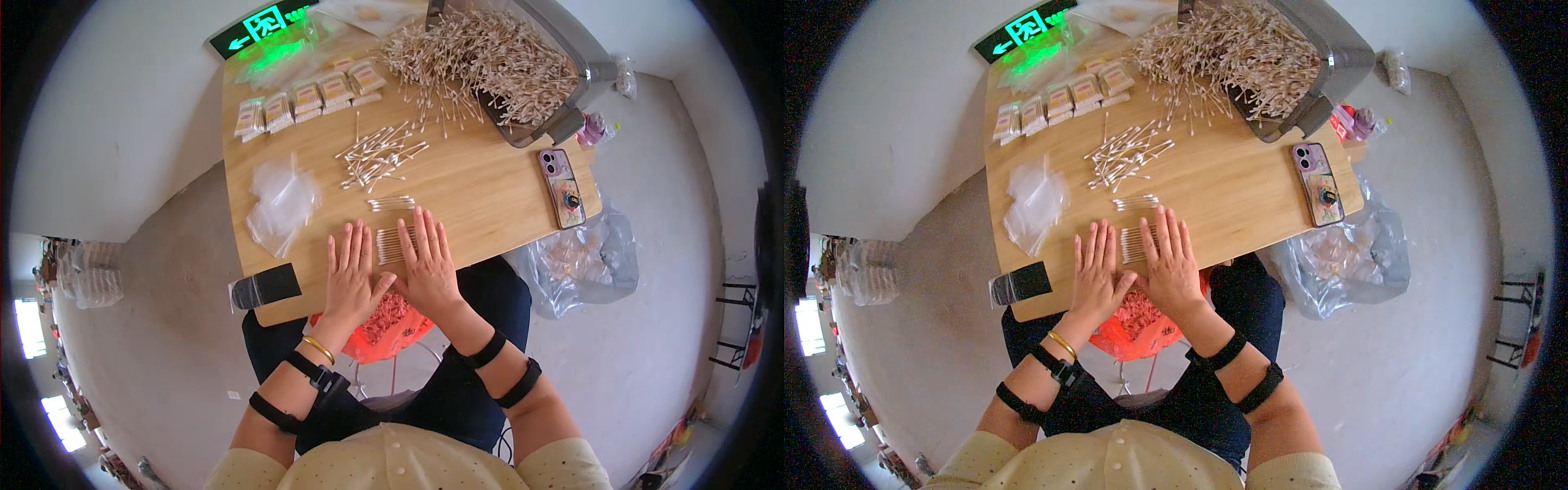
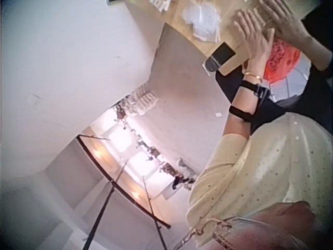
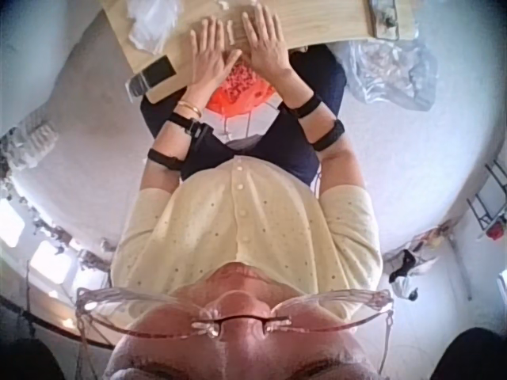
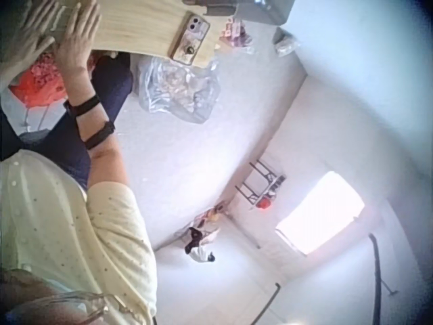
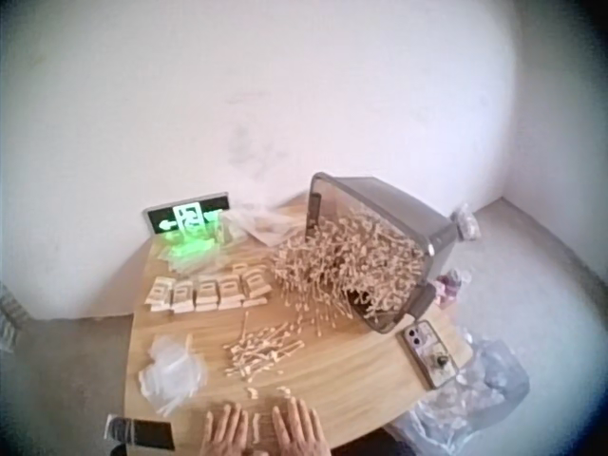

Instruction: Sort and arrange cotton swabs on a table and place them into small plastic bags.

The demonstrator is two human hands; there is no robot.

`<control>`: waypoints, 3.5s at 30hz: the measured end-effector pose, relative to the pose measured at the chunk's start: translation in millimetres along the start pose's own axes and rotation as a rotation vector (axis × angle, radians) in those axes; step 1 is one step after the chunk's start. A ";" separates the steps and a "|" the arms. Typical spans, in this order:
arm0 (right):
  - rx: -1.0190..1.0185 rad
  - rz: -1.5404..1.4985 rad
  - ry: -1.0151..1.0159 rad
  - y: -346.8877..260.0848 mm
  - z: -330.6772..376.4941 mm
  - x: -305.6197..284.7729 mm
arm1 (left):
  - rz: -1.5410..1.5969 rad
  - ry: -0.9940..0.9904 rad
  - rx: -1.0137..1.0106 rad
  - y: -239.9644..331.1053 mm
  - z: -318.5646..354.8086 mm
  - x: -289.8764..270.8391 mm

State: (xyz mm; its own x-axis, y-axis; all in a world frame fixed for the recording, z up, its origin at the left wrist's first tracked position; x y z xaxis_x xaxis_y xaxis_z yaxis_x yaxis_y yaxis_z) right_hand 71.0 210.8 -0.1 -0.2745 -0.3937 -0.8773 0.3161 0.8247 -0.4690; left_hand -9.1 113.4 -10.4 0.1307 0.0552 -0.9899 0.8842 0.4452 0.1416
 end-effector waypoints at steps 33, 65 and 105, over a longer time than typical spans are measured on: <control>0.023 0.137 -0.084 -6.4 -1.2 13.7 | 0.022 0.071 0.114 11.8 -4.9 -10.4; -0.115 0.066 -0.119 -124.5 -20.8 79.5 | -0.097 -0.101 -0.140 -198.5 -69.0 -35.7; -0.158 -0.021 -0.109 -115.3 -21.9 68.2 | 0.514 0.476 -0.292 -130.1 98.4 -68.8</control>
State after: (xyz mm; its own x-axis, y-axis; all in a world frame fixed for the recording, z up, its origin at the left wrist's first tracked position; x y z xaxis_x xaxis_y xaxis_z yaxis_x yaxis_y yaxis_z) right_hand -4.1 97.8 -3.6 -0.1771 -0.4464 -0.8771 0.1621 0.8658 -0.4734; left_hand -89.0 -36.3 40.2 0.2277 0.6699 -0.7067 0.6010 0.4743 0.6433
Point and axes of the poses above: each hand's wrist, its own z-axis away from the middle knuckle, its own x-axis out of the palm, y = z × x, the point moved 9 cm from there along -z, towards the middle knuckle, and after that the axes turned 6 degrees about -z, right-handed, at the moved point
